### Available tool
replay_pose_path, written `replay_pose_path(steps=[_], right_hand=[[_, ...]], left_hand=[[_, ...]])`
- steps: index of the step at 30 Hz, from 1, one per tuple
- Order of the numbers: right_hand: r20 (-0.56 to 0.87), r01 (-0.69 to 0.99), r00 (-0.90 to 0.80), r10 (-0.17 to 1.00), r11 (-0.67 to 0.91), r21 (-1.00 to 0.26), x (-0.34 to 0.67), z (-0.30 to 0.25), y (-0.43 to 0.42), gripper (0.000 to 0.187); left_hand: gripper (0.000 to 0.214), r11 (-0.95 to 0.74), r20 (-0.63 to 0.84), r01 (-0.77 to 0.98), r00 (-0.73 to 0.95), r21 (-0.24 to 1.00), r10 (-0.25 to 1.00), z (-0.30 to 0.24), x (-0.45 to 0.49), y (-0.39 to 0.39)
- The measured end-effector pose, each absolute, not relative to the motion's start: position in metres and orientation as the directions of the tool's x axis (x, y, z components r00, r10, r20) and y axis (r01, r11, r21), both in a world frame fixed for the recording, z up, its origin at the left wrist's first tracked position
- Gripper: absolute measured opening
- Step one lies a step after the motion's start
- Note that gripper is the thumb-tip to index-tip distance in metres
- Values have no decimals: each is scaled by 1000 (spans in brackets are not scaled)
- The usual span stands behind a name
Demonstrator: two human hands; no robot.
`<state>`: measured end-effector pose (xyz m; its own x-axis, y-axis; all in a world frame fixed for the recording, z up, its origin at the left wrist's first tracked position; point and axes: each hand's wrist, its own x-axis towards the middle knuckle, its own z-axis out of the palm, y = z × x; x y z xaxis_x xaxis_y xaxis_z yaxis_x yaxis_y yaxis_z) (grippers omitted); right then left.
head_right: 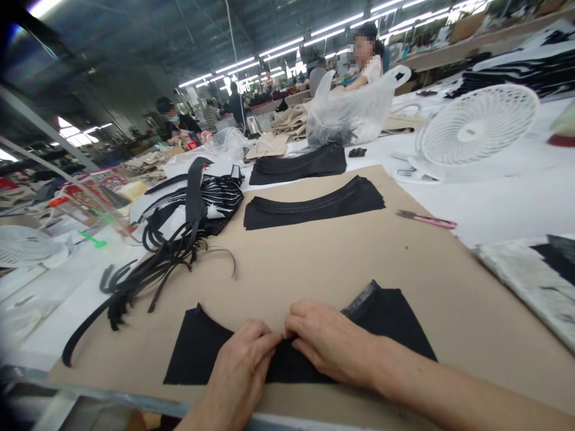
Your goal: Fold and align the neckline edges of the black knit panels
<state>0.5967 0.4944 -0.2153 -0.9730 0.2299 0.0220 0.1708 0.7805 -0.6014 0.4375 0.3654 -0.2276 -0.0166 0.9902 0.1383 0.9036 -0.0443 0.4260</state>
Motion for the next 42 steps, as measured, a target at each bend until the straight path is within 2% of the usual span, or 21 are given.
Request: replay_pose_path(steps=[4,7,9,14,17,22,24,31,34,38,42], right_hand=[[101,96,-981,164,871,-482,602,-220,492,17],[132,28,-988,82,929,-370,606,-226,493,17],[133,-1,-990,43,949,-315,608,-230,493,15],[125,-18,-992,16,963,-269,612,-228,496,16],[145,-12,-989,26,966,-260,614,-224,498,17],[159,-34,-987,4,971,-237,618,-223,500,19],[154,-43,-988,-8,973,-228,618,-226,500,18],[263,-107,-964,-46,969,-223,621,-242,495,26],[258,-78,-966,-13,966,-247,620,-240,498,27],[130,63,-984,121,920,-386,622,-216,507,20],[46,175,-977,208,907,-384,627,-197,515,24]], left_hand=[[39,-245,445,961,166,125,880,-258,441,351],[50,-228,625,972,145,53,767,-281,443,339],[54,-209,625,977,134,48,769,-288,442,332],[55,-255,454,967,226,3,862,-273,429,326],[54,-254,409,966,212,50,888,-262,427,328],[50,-217,429,957,116,195,896,-256,437,338],[52,-236,419,949,131,209,898,-254,442,342],[42,-232,520,973,207,-17,829,-254,451,343],[39,-234,494,967,156,100,856,-250,449,344],[35,-63,357,950,-54,306,932,-238,451,352],[34,21,238,901,-138,434,961,-234,468,373]])
